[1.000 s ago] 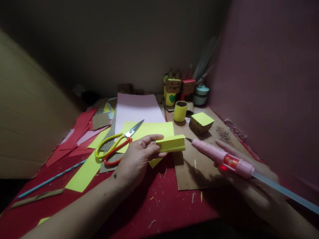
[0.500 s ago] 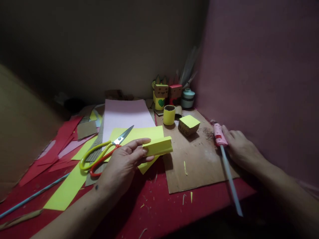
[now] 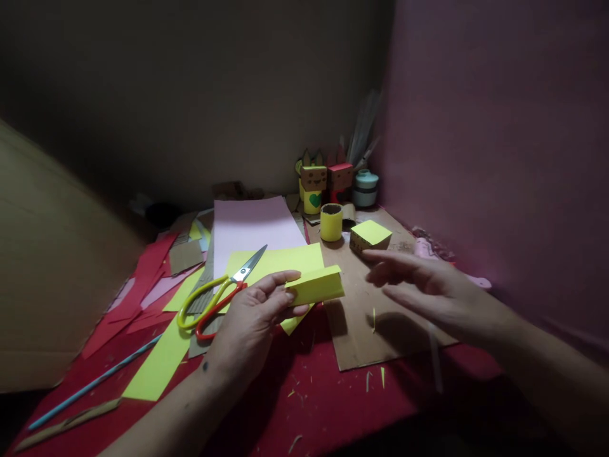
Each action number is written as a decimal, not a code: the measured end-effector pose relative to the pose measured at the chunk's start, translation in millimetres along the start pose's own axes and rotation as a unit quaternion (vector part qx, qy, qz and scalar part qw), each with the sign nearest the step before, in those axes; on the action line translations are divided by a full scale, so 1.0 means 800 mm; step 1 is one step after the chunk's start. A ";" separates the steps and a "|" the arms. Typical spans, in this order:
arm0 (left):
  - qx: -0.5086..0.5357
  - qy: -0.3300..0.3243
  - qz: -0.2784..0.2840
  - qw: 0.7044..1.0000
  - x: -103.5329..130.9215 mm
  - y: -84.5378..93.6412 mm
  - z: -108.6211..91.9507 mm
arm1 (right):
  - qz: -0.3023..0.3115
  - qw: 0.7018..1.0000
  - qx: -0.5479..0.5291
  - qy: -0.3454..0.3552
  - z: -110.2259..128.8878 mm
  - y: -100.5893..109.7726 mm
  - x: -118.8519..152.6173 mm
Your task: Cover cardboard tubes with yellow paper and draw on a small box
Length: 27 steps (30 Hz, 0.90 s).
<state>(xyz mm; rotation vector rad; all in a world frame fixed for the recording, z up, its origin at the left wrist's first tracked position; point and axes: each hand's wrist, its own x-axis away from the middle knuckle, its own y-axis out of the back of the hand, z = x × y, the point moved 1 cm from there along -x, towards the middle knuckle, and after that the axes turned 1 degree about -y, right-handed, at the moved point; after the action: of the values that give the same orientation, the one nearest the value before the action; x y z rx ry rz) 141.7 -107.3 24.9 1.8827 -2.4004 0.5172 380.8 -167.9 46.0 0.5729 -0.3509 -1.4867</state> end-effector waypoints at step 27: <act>-0.008 -0.021 0.068 0.997 0.001 -0.007 0.010 | 0.030 0.893 -0.370 -0.252 -0.004 -0.057 -0.065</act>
<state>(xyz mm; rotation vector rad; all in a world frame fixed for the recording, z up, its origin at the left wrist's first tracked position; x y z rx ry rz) 147.9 -111.0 19.1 1.7490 -2.5657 0.4675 340.9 -115.1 24.2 -0.4423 -0.1679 -1.5551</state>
